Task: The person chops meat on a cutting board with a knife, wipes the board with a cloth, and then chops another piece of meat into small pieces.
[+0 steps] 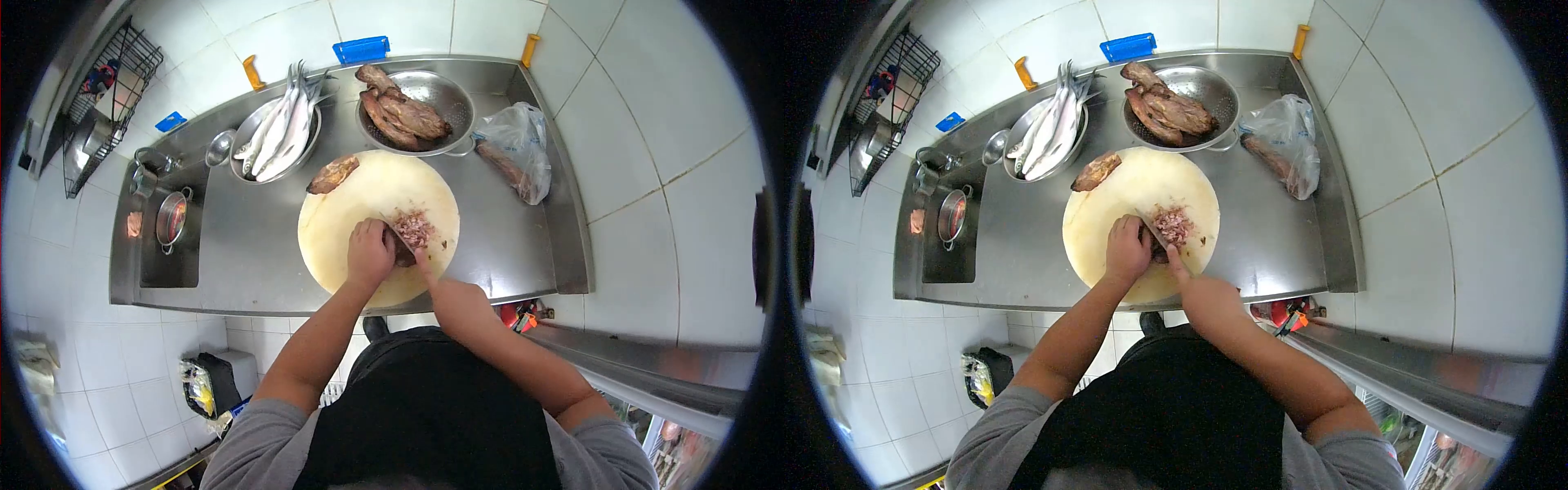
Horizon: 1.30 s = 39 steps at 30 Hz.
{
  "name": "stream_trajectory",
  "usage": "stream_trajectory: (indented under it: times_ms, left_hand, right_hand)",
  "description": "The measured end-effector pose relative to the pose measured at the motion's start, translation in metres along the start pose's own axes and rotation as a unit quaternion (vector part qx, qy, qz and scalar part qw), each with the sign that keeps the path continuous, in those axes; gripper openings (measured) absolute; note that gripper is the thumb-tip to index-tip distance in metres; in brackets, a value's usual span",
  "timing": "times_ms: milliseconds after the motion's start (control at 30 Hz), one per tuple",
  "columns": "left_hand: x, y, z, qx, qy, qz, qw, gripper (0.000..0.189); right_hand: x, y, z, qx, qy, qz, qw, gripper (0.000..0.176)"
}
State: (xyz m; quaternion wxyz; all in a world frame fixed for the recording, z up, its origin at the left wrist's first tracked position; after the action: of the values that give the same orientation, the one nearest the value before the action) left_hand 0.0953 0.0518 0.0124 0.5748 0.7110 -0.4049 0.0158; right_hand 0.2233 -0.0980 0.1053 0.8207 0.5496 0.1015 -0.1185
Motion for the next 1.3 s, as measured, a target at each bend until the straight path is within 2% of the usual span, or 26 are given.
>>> stream_trajectory:
  times_ms: [167, 233, 267, 333, 367, 433, 567, 633, 667, 733, 767, 833, 1000, 1200, 1300]
  left_hand:
    - [-0.003, 0.005, 0.002, 0.025, -0.003, 0.033, 0.999, 0.017]
    - [0.002, 0.008, 0.002, -0.028, 0.001, 0.063, 0.998, 0.034]
    - [0.007, 0.012, 0.004, -0.028, 0.0, 0.064, 0.998, 0.034]
    - [0.02, 0.023, 0.01, -0.028, -0.063, 0.044, 0.997, 0.058]
    - [0.019, 0.025, 0.018, -0.031, -0.062, 0.043, 0.997, 0.058]
    - [0.014, 0.021, 0.023, -0.081, -0.065, -0.015, 0.994, 0.075]
    - [0.011, 0.015, 0.027, -0.067, -0.042, -0.031, 0.996, 0.072]
    - [0.017, 0.023, 0.023, -0.053, -0.036, 0.005, 0.998, 0.059]
    - [0.011, 0.02, 0.019, -0.052, -0.034, 0.004, 0.998, 0.059]
    - [0.0, 0.017, 0.01, 0.044, -0.052, 0.025, 0.997, 0.04]
    - [-0.002, 0.014, 0.007, 0.043, -0.05, 0.026, 0.998, 0.04]
    - [0.002, 0.012, 0.0, 0.015, -0.015, 0.029, 0.999, 0.027]
    - [0.003, -0.002, 0.008, 0.007, -0.033, 0.02, 0.999, 0.024]
    - [0.002, -0.004, 0.008, 0.003, -0.017, 0.005, 1.0, 0.022]
    - [0.002, -0.006, 0.009, -0.006, -0.014, -0.006, 1.0, 0.022]
  right_hand:
    - [0.006, 0.012, 0.024, 0.005, -0.041, 0.003, 0.999, 0.084]
    - [0.011, 0.003, 0.02, 0.005, -0.066, -0.003, 0.998, 0.085]
    - [0.015, -0.008, 0.014, -0.016, -0.076, -0.002, 0.997, 0.086]
    - [0.018, -0.01, 0.009, -0.033, -0.086, 0.0, 0.996, 0.087]
    - [0.018, -0.009, 0.01, -0.022, -0.079, 0.002, 0.997, 0.088]
    - [0.018, -0.004, 0.01, -0.005, -0.072, 0.007, 0.997, 0.089]
    - [0.014, 0.012, 0.015, -0.013, -0.075, 0.019, 0.997, 0.089]
    - [0.011, 0.019, 0.014, -0.018, -0.076, 0.022, 0.997, 0.09]
    - [0.01, 0.021, 0.012, -0.007, -0.064, 0.02, 0.998, 0.091]
    - [0.005, 0.023, 0.009, 0.0, -0.053, 0.018, 0.998, 0.091]
    - [0.001, 0.024, 0.005, -0.001, -0.043, 0.014, 0.999, 0.089]
    - [-0.006, 0.023, 0.0, -0.004, -0.031, 0.012, 0.999, 0.087]
    - [-0.004, 0.009, -0.018, 0.0, -0.047, 0.017, 0.999, 0.09]
    - [-0.008, 0.025, 0.012, -0.018, -0.069, 0.018, 0.997, 0.091]
    - [0.006, -0.012, -0.004, -0.008, -0.045, 0.011, 0.999, 0.092]
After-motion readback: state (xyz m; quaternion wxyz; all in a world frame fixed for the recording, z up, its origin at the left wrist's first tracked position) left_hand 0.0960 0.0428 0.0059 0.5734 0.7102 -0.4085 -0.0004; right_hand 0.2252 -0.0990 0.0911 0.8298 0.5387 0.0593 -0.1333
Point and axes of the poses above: each hand's wrist, its own z-axis away from the middle knuckle, its own y-axis out of the back of the hand, x = y × z, the point moved 3 cm from there along -z, towards the middle knuckle, and after that the axes turned 3 degrees about x, right-handed, at the moved point
